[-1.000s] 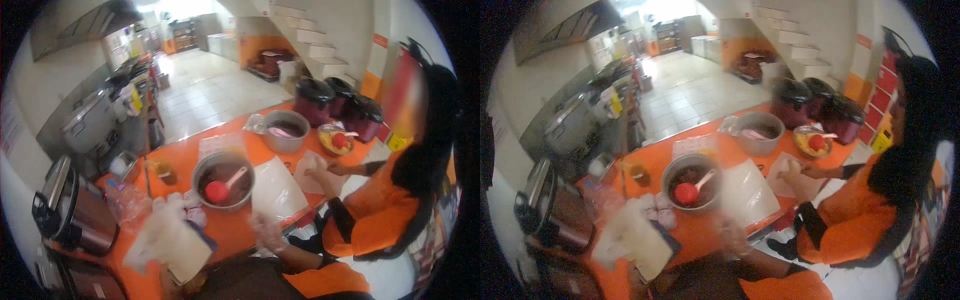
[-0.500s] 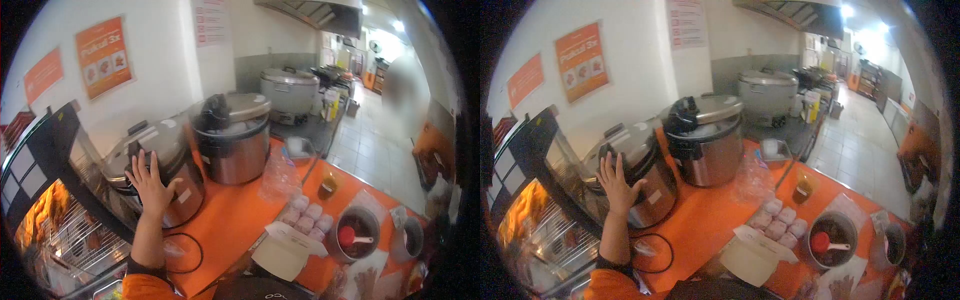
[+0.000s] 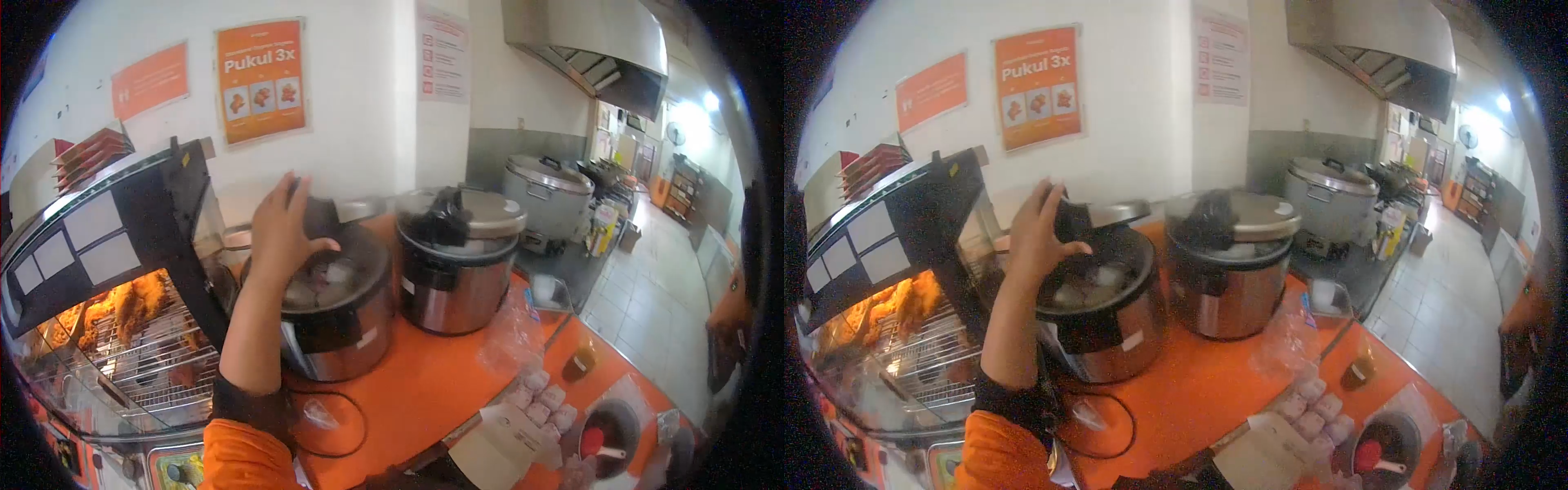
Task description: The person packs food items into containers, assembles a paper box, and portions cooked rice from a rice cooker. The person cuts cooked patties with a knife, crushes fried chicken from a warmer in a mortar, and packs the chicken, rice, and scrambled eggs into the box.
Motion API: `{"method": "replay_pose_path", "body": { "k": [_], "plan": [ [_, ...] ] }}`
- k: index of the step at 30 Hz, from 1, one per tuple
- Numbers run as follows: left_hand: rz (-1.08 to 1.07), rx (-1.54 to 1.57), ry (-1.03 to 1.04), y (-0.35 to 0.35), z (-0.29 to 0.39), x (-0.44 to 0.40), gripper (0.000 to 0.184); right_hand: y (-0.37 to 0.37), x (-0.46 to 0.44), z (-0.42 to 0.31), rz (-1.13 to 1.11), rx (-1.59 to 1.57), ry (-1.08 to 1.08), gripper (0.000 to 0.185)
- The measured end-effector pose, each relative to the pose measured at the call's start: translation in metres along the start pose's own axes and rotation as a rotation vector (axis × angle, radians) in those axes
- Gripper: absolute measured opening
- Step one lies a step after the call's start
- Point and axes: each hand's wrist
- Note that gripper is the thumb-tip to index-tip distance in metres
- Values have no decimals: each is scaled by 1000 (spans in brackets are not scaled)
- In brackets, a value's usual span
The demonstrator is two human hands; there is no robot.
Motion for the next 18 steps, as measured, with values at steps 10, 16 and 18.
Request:
{"method": "replay_pose_path", "body": {
  "k": [10,16,18],
  "plan": [
    [-163,-144,-90,2,8,-4,104,109,-186,-112,-892,-125,-544,28],
    [-183,-174,-47,10,3,-9,114,188,-298,-341,-1047,-187,-1078,40],
    [-194,-155,-54,7,4,-11,109,221,-309,-397,-1130,0,-1098,41]
  ]
}}
Point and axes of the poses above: each hand's wrist, its own x-axis away from the middle knuckle, its own y-axis out of the palm, z = x × y, and after that the axes turned 1 degree about y, right-handed
